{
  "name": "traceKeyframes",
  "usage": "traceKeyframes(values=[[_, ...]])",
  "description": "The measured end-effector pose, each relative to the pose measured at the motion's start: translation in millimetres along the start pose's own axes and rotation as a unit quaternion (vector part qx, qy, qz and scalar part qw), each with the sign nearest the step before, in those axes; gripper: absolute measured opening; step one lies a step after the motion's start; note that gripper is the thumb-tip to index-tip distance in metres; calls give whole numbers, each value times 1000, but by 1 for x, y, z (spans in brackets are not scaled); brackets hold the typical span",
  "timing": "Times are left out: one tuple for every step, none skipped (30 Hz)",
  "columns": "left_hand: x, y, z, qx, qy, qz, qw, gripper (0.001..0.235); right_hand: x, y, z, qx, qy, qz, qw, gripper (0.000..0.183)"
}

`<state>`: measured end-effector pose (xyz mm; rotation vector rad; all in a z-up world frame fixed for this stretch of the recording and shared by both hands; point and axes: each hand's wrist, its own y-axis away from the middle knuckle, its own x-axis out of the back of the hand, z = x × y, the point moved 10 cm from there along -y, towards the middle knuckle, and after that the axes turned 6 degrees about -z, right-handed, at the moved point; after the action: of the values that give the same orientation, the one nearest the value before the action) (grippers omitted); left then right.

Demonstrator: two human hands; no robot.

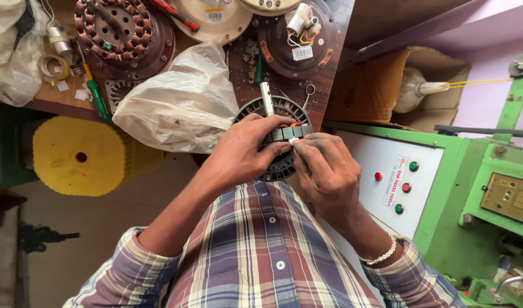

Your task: The person assembles a motor stator by inserting small white insulating pieces into slots between copper windings. They repeatedly pick pieces from a plastic bag, place them into the stator, and occasionally use a screwdriver to adjust the components. The stator is held and rotated as needed during the process.

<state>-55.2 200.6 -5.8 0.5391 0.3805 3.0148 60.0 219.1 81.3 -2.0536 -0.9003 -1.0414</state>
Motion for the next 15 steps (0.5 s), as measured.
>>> traceKeyframes(values=[[0,0,-1,-1,0,1,1000,40,0,0,-2,-2,8,-3,1000,22],[-1,0,-2,-4,-1,1,1000,40,0,0,-3,-3,15,-6,1000,23],[-2,-1,-2,-8,-3,1,1000,40,-1,-1,-5,-4,27,-12,1000,23],[-3,-1,-3,-12,-4,1,1000,39,-2,-1,-7,-5,39,-19,999,23],[-2,-1,0,-29,-9,9,999,40,-2,-1,-8,-6,50,-24,998,23],[-1,-2,3,-47,-13,16,999,41,-3,-2,-9,-5,57,-23,998,23],[0,-1,5,-65,-17,23,997,42,-3,-2,-10,-5,65,-22,998,22],[-1,-1,4,-66,-16,21,997,42,-3,-1,-10,-5,73,-22,997,22],[-1,-2,4,-68,-13,19,997,42,-3,-1,-10,-1,80,-18,997,22],[-1,-2,4,-70,-11,17,997,42,-3,0,-10,3,87,-14,996,24],[-2,-3,3,-68,-13,15,997,42,-3,1,-10,8,94,-12,995,25],[-2,-3,3,-66,-16,13,998,41,-2,2,-10,16,96,-3,995,25],[-2,-3,2,-64,-18,11,998,41,-3,3,-10,23,97,7,995,26],[-3,-4,1,-56,-21,6,998,42,-4,4,-10,31,98,16,995,26],[-4,-4,-1,-48,-25,1,999,43,-5,5,-10,34,101,27,994,26]])
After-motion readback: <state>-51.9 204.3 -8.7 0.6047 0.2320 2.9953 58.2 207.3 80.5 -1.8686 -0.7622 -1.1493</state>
